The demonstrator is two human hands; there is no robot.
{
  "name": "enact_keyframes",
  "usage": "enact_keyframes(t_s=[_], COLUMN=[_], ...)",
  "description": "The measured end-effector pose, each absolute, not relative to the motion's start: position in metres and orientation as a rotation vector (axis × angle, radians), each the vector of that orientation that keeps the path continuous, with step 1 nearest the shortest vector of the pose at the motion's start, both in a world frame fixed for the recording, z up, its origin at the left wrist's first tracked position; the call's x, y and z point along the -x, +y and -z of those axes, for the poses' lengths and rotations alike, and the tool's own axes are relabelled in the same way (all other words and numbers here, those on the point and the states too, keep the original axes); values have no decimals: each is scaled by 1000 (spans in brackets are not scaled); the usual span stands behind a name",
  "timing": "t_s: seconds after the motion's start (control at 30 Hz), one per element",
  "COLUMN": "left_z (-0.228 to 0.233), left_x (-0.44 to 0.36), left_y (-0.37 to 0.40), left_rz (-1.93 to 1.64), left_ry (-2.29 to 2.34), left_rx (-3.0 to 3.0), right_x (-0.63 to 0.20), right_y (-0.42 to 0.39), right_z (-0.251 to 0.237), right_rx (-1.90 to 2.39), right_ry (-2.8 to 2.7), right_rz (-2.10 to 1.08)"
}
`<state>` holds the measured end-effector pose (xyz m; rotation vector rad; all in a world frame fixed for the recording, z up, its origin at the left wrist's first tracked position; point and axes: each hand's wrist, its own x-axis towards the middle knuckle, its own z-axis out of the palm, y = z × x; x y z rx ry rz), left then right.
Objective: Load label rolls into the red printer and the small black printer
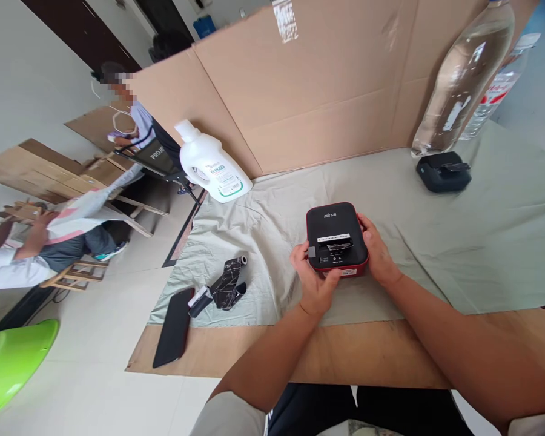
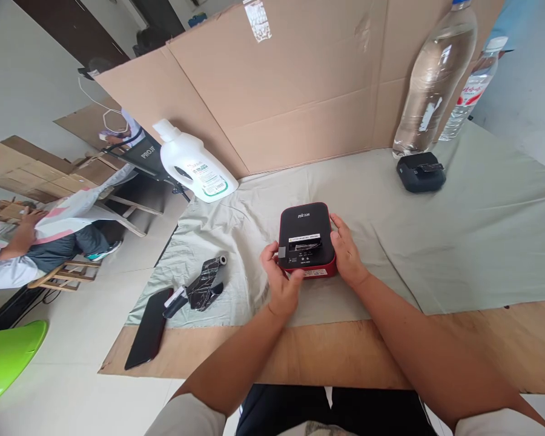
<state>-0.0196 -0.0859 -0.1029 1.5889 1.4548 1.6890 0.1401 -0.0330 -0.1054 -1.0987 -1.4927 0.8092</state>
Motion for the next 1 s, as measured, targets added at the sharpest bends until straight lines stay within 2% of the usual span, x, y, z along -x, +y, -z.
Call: enact_keyframes(t_s=[0.13, 0.23, 0.67, 0.87, 1.0], left_z=[103, 101, 89, 97, 92], left_x=[36, 43, 38, 40, 44], left_y=[-71, -60, -50, -52, -55], left_rz=[-1700, -1573, -1514, -1483, -1548], left_ry=[1267, 1255, 1234, 1224, 1266], left_rx=[-1210, -1009, -885, -939, -1022], right_x=[-143, -142, -131, -131, -131], right_y=[-44, -50, -56, -49, -48], right_z=[94, 89, 87, 91, 94], right_rx=[973, 1007, 1008, 927, 864], right_ry=[-1628, -1736, -1751, -1787, -1747], right_rz=[-454, -342, -163, -312, -286])
